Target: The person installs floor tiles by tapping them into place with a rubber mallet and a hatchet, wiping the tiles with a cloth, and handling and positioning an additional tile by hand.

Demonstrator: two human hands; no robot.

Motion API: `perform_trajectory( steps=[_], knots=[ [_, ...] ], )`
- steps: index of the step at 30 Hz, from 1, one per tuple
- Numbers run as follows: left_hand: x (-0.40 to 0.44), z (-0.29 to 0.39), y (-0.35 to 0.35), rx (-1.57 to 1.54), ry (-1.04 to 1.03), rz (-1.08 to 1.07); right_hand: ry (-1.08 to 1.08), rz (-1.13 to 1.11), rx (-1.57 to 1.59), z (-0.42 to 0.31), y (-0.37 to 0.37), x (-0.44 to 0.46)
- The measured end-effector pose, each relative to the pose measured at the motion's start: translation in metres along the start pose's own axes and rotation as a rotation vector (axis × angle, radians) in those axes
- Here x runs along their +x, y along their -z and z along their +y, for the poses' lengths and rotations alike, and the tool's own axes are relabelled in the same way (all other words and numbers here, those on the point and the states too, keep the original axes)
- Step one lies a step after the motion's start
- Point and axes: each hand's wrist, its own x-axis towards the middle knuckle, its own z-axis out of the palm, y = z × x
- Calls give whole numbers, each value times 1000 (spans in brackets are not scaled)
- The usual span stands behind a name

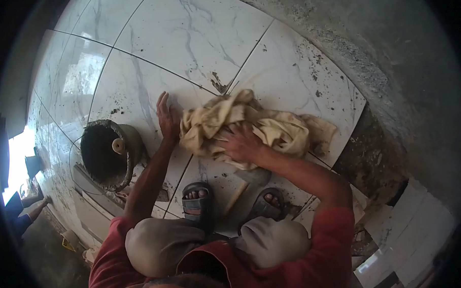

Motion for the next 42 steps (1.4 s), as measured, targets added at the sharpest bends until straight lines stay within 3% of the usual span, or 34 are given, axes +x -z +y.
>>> perform_trajectory(
  steps=[3,5,7,9,11,13,16,17,18,20,23,25,27,29,30,31,32,34,36,37,38,39,41,42],
  knots=[
    [1,-8,-2,-175,45,30,81,-117,-74,18,-32,36],
    [1,-10,0,-153,23,29,-1,-96,-66,37,-22,63],
    [0,-9,2,-128,9,40,-205,19,-343,76,-32,74],
    [0,-3,6,-105,18,26,-376,-62,-455,128,-7,73],
    [-2,-3,6,-88,16,7,-574,50,-491,191,15,51],
    [2,-1,5,-74,20,1,-769,180,-184,227,49,27],
    [-1,0,6,-87,13,-12,-742,36,-48,155,89,33],
    [-1,-1,7,-141,18,-1,-544,61,19,115,90,38],
    [1,0,6,-199,20,8,-166,219,-140,84,77,43],
    [0,-5,3,-256,15,39,-149,-35,-149,26,19,37],
    [4,-6,1,-347,15,62,9,-95,-34,-1,-42,73],
    [0,-9,3,-205,18,29,19,-1,-155,26,-54,115],
    [3,-6,2,-181,10,0,-142,52,-274,74,-49,153],
    [2,-6,3,-78,-35,9,-471,-122,-484,145,-27,169],
    [0,-7,4,-72,-32,2,-521,33,-428,200,-36,148],
    [-1,-7,4,-4,-29,-22,-701,-93,-468,211,4,127],
    [2,-6,3,58,-30,-38,-812,4,-413,225,27,92],
    [7,-1,0,134,-28,-66,-713,-36,-507,269,23,-9],
    [1,4,1,207,-8,-116,-839,-10,-483,274,18,-116],
    [2,7,1,250,-41,-169,-1116,-58,-458,230,37,-127],
    [6,8,0,295,-77,-219,-1160,-242,-564,207,31,-157],
    [8,9,-2,293,-73,-216,-1069,-318,-530,179,21,-180],
    [8,11,-2,276,-62,-248,-679,-176,-495,107,3,-169],
    [9,11,-3,276,-70,-251,-559,-220,-291,73,23,-113]
  ],
)
